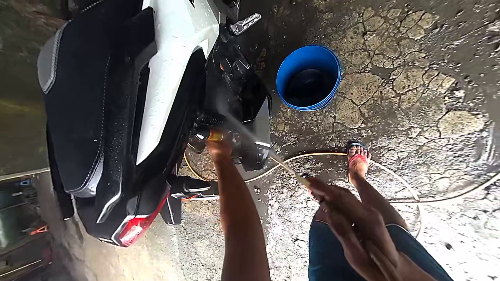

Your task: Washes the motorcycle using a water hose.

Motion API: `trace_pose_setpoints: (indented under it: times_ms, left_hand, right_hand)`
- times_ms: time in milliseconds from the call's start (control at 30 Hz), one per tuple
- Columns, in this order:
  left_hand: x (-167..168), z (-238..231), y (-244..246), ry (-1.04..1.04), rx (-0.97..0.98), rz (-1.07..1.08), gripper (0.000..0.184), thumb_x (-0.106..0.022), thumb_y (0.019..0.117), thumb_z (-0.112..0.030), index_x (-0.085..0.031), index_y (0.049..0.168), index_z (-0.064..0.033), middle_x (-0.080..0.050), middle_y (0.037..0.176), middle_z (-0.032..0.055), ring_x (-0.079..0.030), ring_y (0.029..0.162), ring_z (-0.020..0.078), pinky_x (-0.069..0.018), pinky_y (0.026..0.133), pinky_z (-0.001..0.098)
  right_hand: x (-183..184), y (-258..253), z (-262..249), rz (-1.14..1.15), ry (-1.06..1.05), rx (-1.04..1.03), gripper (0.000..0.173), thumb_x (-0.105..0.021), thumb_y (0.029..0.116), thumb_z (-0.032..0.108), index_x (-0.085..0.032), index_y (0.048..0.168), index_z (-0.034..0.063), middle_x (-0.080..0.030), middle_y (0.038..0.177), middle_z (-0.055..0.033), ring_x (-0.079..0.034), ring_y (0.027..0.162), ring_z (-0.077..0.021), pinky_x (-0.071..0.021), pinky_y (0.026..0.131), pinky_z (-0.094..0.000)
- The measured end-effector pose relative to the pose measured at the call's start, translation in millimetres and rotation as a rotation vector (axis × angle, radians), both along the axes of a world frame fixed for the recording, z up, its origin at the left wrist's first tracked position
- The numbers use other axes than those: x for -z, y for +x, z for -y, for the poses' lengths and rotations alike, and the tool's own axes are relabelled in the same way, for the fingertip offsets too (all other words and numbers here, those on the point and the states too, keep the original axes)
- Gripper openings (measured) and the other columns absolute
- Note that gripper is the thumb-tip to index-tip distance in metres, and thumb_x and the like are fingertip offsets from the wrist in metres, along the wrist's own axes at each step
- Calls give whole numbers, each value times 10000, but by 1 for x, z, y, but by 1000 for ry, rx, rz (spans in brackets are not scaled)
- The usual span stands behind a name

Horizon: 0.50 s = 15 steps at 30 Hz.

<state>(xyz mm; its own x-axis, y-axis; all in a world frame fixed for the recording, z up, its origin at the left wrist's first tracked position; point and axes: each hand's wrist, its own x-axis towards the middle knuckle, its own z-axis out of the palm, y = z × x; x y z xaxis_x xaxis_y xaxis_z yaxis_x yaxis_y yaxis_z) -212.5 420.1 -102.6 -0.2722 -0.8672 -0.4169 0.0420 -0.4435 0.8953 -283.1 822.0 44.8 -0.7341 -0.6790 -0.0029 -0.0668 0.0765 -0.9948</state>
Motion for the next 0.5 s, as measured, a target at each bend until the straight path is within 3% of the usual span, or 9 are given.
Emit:
trace_pose_setpoints:
  times_ms: [67, 100, 133, 200, 267, 333, 400, 500]
  left_hand:
    - [0, -17, -4, -39, -75, 43, 587, -88, 1095, -508, -473, 1340, -138, -620, 1169, 79, -624, 1052, 213, -548, 910, 499]
    - [-2, -24, -4, -85, -61, 138, 527, -148, 1127, -413, -451, 1428, -104, -613, 1276, 112, -620, 1136, 235, -543, 966, 501]
    - [-4, -31, -3, -124, -62, 289, 469, -261, 1135, -357, -487, 1437, -79, -636, 1288, 136, -644, 1134, 248, -561, 955, 481]
    - [5, -37, 10, -107, -152, 447, 488, -344, 1121, -401, -526, 1383, -33, -673, 1193, 155, -677, 1016, 240, -581, 882, 434]
    - [16, -46, 29, -202, -242, 728, 509, -377, 1124, -393, -607, 1258, 42, -699, 1078, 193, -694, 915, 254, -586, 822, 420]
    - [21, -58, 44, -355, -222, 1013, 459, -443, 1110, -327, -635, 1266, 60, -682, 1197, 239, -673, 1098, 310, -535, 987, 466]
    - [31, -61, 53, -478, -138, 1141, 413, -491, 1087, -257, -601, 1347, 44, -625, 1342, 255, -591, 1274, 343, -454, 1107, 481]
    - [41, -53, 55, -579, 8, 1203, 550, -534, 1058, -248, -418, 1525, 18, -385, 1586, 264, -372, 1487, 362, -331, 1222, 459]
  right_hand:
    - [0, -8, -2, 25, 7, 8, 467, -372, 1081, 366, -660, 1329, 93, -723, 1246, -11, -680, 1076, -91, -564, 953, -352]
    - [-1, -8, -4, 13, 4, -30, 453, -382, 1078, 362, -668, 1308, 97, -723, 1242, -11, -681, 1075, -89, -567, 949, -339]
    - [-2, -7, -6, -10, 12, -81, 439, -391, 1072, 351, -671, 1299, 100, -713, 1268, -13, -672, 1131, -98, -555, 997, -344]
    - [-1, -10, -10, -64, 63, -103, 435, -409, 1061, 331, -677, 1307, 92, -709, 1297, -25, -662, 1190, -117, -542, 1033, -359]
    - [4, -23, -12, -6, 98, -15, 452, -396, 1063, 336, -664, 1327, 85, -735, 1184, -18, -680, 1021, -76, -569, 893, -331]
    - [9, -36, -16, 55, 47, 2, 458, -392, 1071, 319, -657, 1345, 65, -737, 1150, -23, -675, 972, -59, -573, 872, -301]
    - [9, -33, -18, 42, -10, -108, 425, -407, 1068, 308, -679, 1295, 74, -725, 1227, -25, -677, 1095, -84, -567, 965, -325]
    - [13, -23, -23, -11, -8, -225, 452, -373, 1077, 361, -684, 1303, 123, -676, 1368, -3, -553, 1363, -179, -439, 1152, -438]
